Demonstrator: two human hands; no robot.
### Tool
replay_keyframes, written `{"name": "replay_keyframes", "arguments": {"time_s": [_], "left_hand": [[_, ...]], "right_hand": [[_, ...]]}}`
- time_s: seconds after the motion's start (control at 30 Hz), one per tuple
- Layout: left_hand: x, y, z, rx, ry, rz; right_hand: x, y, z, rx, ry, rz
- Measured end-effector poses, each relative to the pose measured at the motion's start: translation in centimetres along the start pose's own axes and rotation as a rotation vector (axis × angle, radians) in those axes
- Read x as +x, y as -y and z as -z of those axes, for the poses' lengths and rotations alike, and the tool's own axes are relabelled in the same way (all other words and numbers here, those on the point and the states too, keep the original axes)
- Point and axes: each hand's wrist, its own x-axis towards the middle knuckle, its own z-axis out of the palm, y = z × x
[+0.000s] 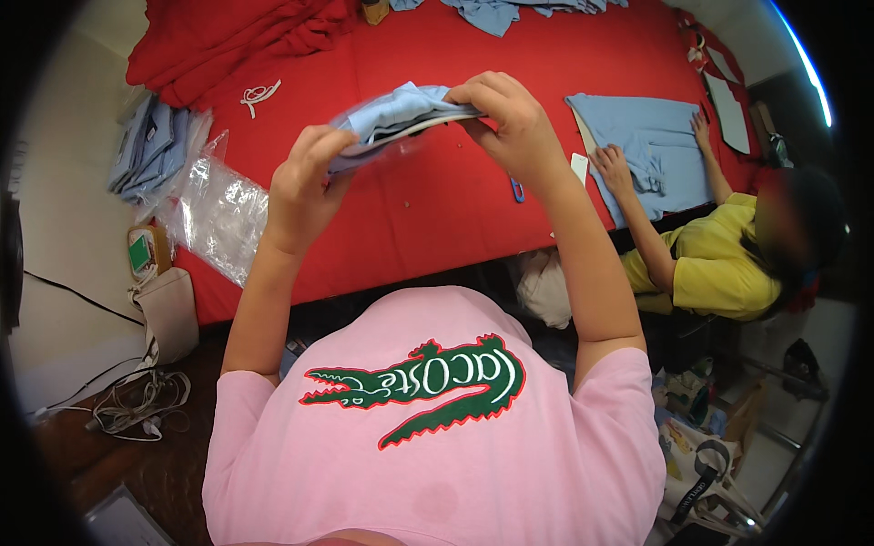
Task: The person places folded blue shirts into clear plastic bags, smooths the bags to remove air, and stacks the packaged shirts on a red surface.
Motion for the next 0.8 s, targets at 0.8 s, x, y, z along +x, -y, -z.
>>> {"name": "replay_keyframes", "arguments": {"time_s": [0.8], "left_hand": [[-12.6, 6.6, -18.7, 0.395, 0.614, 0.127]], "right_hand": [[-18.0, -9.1, -18.3, 0.526, -0.036, -1.367]]}}
